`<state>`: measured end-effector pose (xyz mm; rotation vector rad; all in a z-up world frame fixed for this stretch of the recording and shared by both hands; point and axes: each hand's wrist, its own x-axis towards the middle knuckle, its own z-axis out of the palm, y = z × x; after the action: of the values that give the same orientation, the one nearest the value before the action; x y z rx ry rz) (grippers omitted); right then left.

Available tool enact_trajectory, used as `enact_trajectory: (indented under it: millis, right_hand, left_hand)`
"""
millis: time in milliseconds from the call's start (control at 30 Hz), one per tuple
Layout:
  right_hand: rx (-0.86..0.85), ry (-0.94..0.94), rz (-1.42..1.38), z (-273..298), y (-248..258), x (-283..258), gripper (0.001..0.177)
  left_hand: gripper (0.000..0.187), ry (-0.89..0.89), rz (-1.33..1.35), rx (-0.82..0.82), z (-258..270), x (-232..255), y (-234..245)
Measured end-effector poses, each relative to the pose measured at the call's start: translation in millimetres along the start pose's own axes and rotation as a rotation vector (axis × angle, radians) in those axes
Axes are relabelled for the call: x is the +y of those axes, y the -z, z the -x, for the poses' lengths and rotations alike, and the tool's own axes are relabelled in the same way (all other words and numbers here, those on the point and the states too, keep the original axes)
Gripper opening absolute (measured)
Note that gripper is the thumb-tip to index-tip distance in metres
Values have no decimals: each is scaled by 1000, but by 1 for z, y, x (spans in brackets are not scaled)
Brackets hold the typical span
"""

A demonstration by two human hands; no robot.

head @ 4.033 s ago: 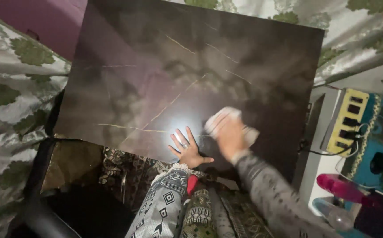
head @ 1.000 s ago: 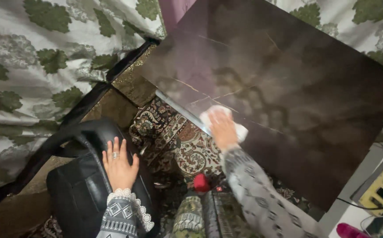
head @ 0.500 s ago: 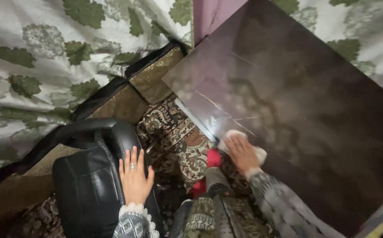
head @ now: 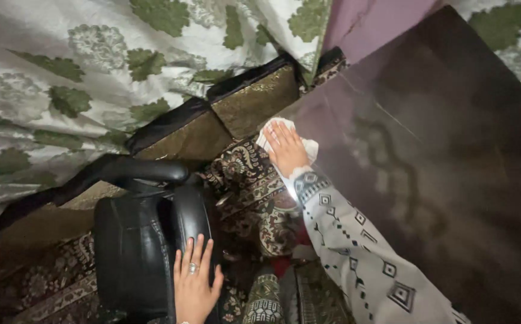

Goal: Wiping a dark wooden table with a cloth and cleaning the drawer area.

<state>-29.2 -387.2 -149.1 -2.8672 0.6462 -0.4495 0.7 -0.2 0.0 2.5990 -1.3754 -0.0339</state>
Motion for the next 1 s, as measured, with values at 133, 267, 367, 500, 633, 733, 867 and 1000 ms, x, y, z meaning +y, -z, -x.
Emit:
enact_trajectory:
  millis: [133, 267, 367, 500, 633, 733, 867, 1000]
  right_hand:
    - [46, 45, -4, -37, -18, 7, 68]
    - [51, 23, 18, -23, -31, 9, 67]
    - [19, -10, 47, 24, -14, 7, 65]
    - [33, -61, 73, 105, 18, -2, 67]
    - [-16, -189, 109, 195, 40, -10, 75]
    - [-82, -276, 135, 266, 54, -16, 78]
    - [-76, -370, 136, 356, 75, -21, 79]
    - [-83, -461, 155, 420, 88, -31, 80]
  left_hand:
    - [64, -22, 28, 13, -3, 2, 1]
    - [63, -42, 67, 31, -10, 5, 7]
    - [62, -34, 112, 30, -13, 6, 5]
    - [60, -95, 143, 141, -23, -4, -15]
    - [60, -114, 151, 182, -33, -6, -27]
    - [61, -126, 148, 189, -34, -7, -32]
    - [60, -124, 94, 191, -43, -7, -37]
    - [63, -171, 80, 181, -42, -16, -44]
